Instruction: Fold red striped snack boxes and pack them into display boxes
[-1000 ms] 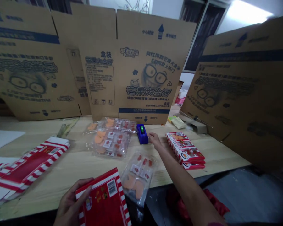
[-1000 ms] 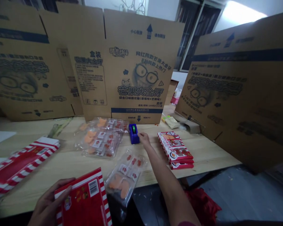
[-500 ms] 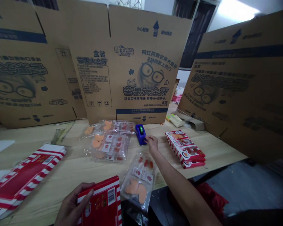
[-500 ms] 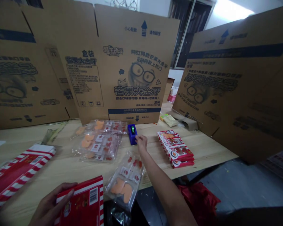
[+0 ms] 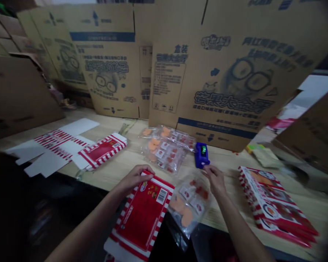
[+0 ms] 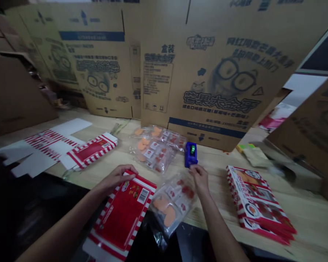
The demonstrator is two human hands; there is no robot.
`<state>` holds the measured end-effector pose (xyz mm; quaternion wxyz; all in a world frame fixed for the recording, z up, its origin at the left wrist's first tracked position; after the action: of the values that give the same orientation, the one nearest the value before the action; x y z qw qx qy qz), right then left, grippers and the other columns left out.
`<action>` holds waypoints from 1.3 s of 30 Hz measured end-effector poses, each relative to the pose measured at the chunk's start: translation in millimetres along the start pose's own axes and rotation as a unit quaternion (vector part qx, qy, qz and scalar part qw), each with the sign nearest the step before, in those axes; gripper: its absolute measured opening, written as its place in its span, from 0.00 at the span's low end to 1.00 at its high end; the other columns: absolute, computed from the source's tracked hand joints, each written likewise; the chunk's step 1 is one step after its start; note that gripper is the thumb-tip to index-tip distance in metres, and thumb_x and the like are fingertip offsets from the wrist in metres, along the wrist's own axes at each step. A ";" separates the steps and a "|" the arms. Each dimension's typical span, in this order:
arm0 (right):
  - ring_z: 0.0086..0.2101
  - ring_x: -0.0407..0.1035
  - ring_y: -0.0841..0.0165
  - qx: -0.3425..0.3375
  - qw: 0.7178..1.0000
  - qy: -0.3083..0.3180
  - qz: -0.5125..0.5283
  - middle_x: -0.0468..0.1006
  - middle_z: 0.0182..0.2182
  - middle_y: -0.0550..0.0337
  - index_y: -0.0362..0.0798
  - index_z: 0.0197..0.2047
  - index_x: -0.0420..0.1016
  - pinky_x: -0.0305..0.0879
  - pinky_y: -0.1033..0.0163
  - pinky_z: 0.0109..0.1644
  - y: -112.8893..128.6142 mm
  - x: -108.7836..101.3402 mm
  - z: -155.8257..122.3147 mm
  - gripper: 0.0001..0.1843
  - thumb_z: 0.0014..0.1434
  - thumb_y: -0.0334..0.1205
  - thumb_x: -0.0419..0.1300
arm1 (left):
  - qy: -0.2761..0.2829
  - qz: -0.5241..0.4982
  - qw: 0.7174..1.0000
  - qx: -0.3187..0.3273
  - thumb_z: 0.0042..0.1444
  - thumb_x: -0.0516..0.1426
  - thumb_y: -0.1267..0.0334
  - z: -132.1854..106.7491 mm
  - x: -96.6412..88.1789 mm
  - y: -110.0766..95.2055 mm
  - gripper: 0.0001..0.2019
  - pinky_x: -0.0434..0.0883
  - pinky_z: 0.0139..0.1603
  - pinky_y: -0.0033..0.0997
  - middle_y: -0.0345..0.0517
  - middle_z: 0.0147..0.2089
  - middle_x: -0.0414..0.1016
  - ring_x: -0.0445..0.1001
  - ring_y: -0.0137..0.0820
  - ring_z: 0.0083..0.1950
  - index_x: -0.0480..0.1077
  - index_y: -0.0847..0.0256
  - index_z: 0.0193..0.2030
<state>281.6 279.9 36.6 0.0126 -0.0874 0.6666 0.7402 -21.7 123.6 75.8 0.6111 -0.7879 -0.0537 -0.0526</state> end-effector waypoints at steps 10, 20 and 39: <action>0.32 0.65 0.69 -0.237 0.844 0.394 -0.275 0.70 0.30 0.59 0.45 0.23 0.69 0.58 0.65 0.36 108.5 112.5 -82.5 0.21 0.59 0.52 0.62 | 0.127 0.098 0.986 0.033 0.46 0.65 0.56 2.6 36.4 -6.1 0.13 0.65 0.36 0.27 0.39 0.30 0.74 0.70 0.28 0.31 0.72 0.64 0.32; 0.22 0.64 0.73 -0.015 0.862 0.475 -0.176 0.71 0.21 0.68 0.47 0.29 0.71 0.55 0.70 0.24 75.0 109.6 -106.4 0.23 0.40 0.54 0.73 | 0.208 0.262 0.936 0.109 0.50 0.62 0.59 -37.8 60.1 -32.4 0.09 0.69 0.40 0.29 0.42 0.33 0.78 0.73 0.34 0.36 0.76 0.61 0.35; 0.42 0.68 0.63 -0.208 0.829 0.427 -0.295 0.77 0.34 0.56 0.46 0.28 0.76 0.57 0.56 0.54 13.1 90.5 -74.5 0.05 0.52 0.28 0.60 | -0.545 -0.055 0.832 0.085 0.45 0.59 0.58 -68.7 -107.0 73.4 0.21 0.70 0.56 0.50 0.46 0.45 0.73 0.72 0.44 0.53 0.66 0.61 0.48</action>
<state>199.1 195.9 29.1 -0.0743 -0.5877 0.3788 0.7110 -117.7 36.7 6.6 0.5431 -0.6298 -0.4255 0.3568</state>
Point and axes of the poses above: each hand's wrist, its own z-axis towards the middle knuckle, its own x-axis out of the palm, y = z × x, the point moved 4 cm from there along z, towards the middle knuckle
